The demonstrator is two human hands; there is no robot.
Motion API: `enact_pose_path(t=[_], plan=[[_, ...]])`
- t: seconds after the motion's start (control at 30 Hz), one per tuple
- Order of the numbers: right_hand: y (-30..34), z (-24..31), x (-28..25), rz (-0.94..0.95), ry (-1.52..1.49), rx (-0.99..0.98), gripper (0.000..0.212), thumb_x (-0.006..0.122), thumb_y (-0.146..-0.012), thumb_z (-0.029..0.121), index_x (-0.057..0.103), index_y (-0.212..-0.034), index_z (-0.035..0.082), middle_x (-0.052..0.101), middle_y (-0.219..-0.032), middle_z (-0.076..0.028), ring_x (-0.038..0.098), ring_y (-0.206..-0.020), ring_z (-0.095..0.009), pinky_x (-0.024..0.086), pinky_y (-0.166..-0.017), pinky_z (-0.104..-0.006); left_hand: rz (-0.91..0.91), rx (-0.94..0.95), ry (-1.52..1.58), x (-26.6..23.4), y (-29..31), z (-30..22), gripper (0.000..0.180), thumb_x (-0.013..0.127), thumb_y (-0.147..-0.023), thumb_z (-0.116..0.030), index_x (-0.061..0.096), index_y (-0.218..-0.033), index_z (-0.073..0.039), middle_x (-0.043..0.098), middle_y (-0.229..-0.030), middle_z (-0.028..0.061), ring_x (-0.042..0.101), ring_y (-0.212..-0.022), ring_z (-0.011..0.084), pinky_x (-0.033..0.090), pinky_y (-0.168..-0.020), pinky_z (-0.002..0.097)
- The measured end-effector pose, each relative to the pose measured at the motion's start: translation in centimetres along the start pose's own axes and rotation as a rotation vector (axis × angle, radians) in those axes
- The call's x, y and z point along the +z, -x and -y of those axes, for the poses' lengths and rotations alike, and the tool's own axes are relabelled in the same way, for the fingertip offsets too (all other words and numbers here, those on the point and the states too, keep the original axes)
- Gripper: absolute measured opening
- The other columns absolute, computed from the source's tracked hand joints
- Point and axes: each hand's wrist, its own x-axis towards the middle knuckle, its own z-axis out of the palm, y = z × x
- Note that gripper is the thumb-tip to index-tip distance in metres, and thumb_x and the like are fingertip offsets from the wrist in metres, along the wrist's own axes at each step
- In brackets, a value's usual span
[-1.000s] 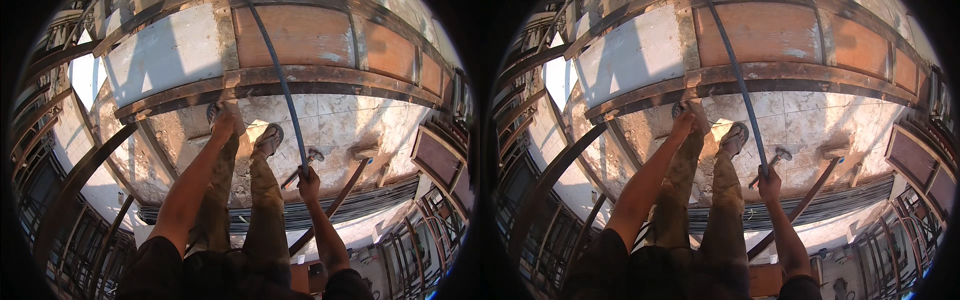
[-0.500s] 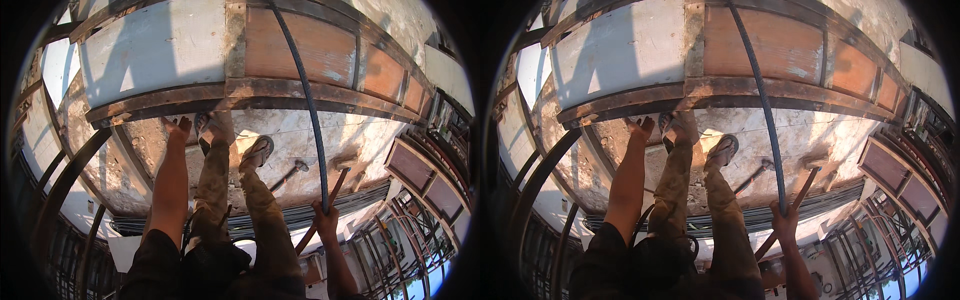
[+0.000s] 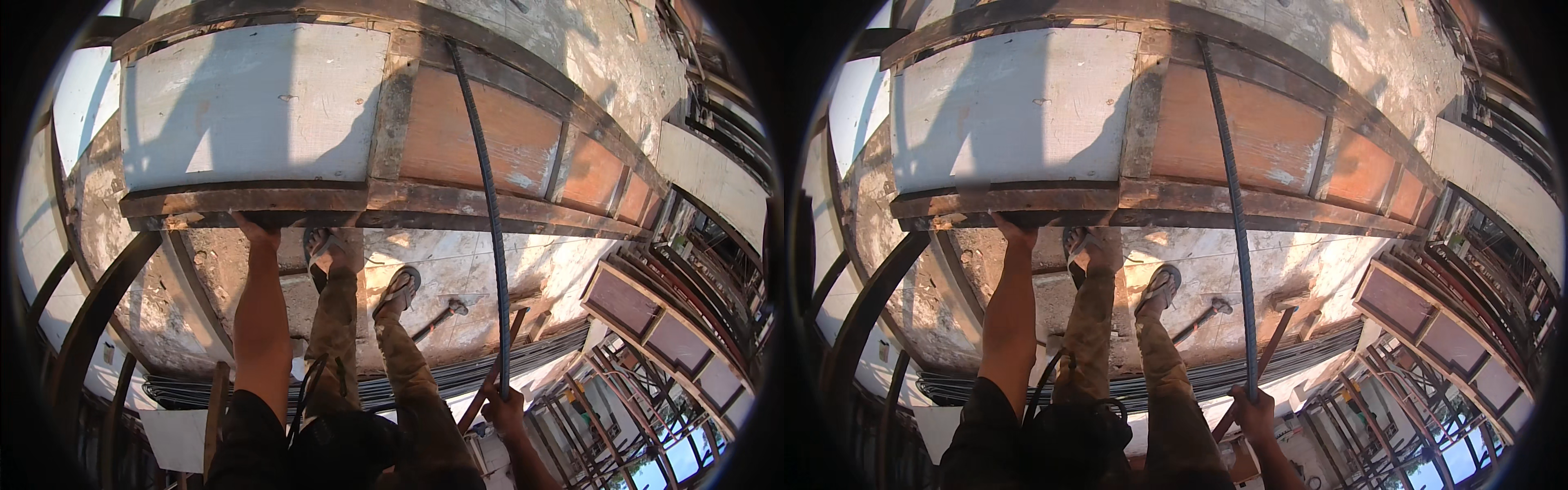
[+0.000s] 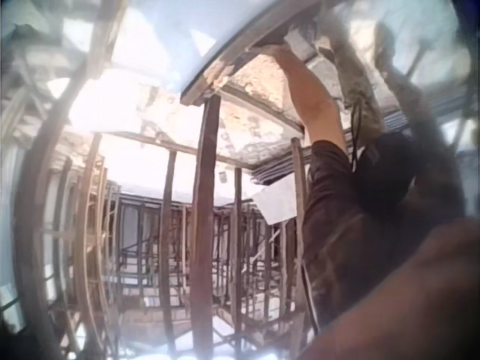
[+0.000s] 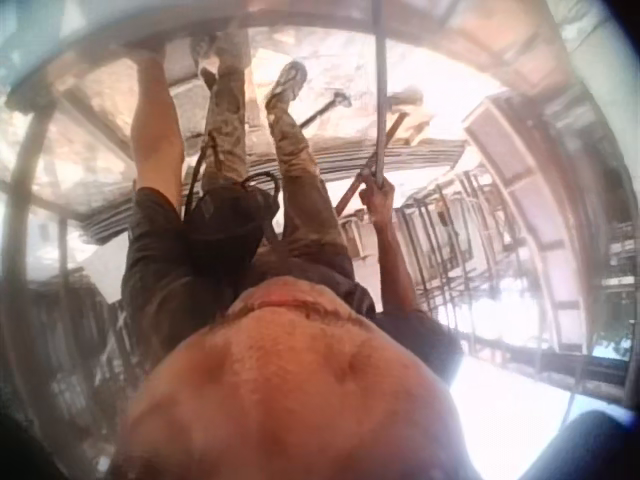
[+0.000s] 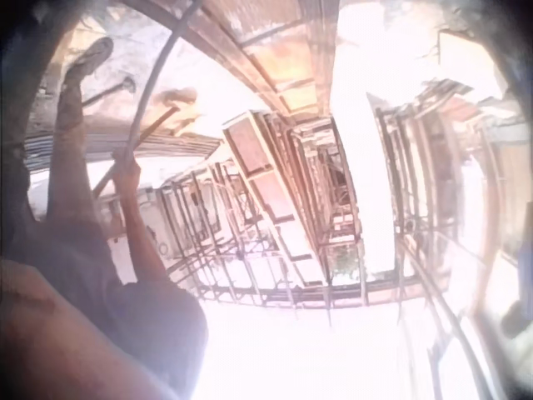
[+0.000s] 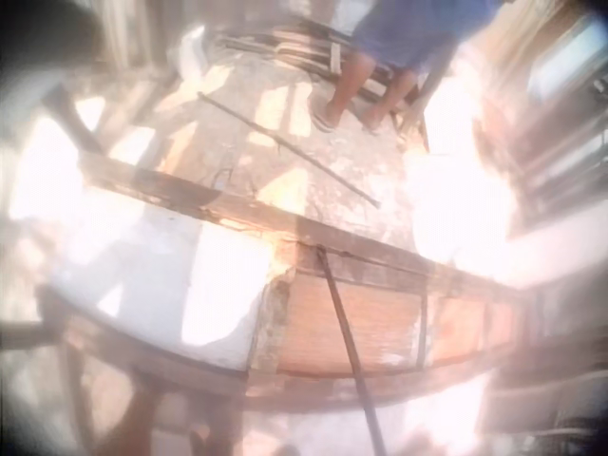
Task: The person uses a pry bar and a hammer to loosen and remove wooden formwork panels from a concrete structure.
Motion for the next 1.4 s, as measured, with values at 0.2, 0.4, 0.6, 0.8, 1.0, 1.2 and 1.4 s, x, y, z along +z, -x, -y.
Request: enact_pose_path(t=[0.2,0.4,0.6,0.8,1.0,1.2,1.4], plan=[[0.3,1.5,-3.8,-0.091,0.037,-0.007,0.027,0.069,-0.093,0.024,0.069,-0.084,-0.002,0.054,-0.051,-0.003,0.049,-0.039,-0.011,0.034,-0.038,-0.0261,-0.085,-0.016,0.006,1.3,1.4,0.7,0.074,0.033,-0.094,-0.074,0.043,-0.148,-0.024,0.049,-0.146,0.0043,0.047,-0.134,0.0311,0.037,-0.112,0.0557],[-0.3,0.1,-1.5,-0.04,0.005,-0.01,0.029,0.068,-0.093,0.024,0.067,-0.085,-0.003,0.054,-0.052,-0.004,0.052,-0.04,-0.012,0.036,-0.036,-0.0269,-0.189,0.017,-0.054,-2.5,0.8,0.0,0.084,0.036,-0.089,-0.08,0.036,-0.152,-0.025,0.041,-0.153,0.0027,0.043,-0.136,0.0291,0.038,-0.111,0.0531],[0.7,2.7,-1.4,-0.101,0.004,-0.008,0.03,0.069,-0.093,0.024,0.067,-0.088,-0.006,0.06,-0.063,-0.006,0.049,-0.04,-0.01,0.034,-0.037,-0.0263,-0.084,-0.04,-0.047,1.3,1.5,-0.9,0.086,0.036,-0.089,-0.08,0.035,-0.153,-0.022,0.041,-0.152,0.0044,0.044,-0.136,0.0301,0.04,-0.11,0.0542],[-0.2,4.5,-2.4,-0.043,0.148,-0.022,0.03,0.073,-0.093,0.029,0.065,-0.078,0.004,0.047,-0.056,0.005,0.044,-0.048,-0.004,0.032,-0.043,-0.0273,-0.186,-0.065,-0.151,1.8,4.7,-3.0,0.085,0.03,-0.091,-0.078,0.039,-0.15,-0.017,0.048,-0.146,0.0093,0.051,-0.131,0.0343,0.048,-0.104,0.0557],[2.0,2.1,-3.7,-0.087,0.122,0.005,0.032,0.073,-0.089,0.034,0.077,-0.088,0.003,0.07,-0.075,-0.005,0.066,-0.073,-0.013,0.052,-0.068,-0.0311,-0.2,-0.104,-0.086,5.7,6.8,-1.1,0.087,0.03,-0.089,-0.081,0.034,-0.154,-0.023,0.041,-0.153,0.0068,0.043,-0.138,0.0341,0.042,-0.108,0.0585],[2.4,4.3,-3.3,-0.032,0.186,-0.118,0.037,0.072,-0.089,0.038,0.075,-0.086,0.002,0.064,-0.062,-0.006,0.064,-0.062,-0.014,0.049,-0.059,-0.0335,-0.06,-0.141,-0.147,0.0,5.8,-5.3,0.087,0.033,-0.089,-0.081,0.032,-0.155,-0.024,0.037,-0.157,0.0052,0.038,-0.142,0.0321,0.038,-0.109,0.0604],[8.2,11.0,-9.8,-0.125,0.223,-0.224,0.038,0.072,-0.09,0.037,0.07,-0.085,0.0,0.057,-0.061,-0.005,0.053,-0.06,-0.012,0.045,-0.057,-0.0354,-0.253,-0.055,-0.179,9.9,16.4,-8.3,0.084,0.032,-0.093,-0.077,0.038,-0.152,-0.017,0.047,-0.149,0.0117,0.05,-0.133,0.0345,0.039,-0.114,0.052]])
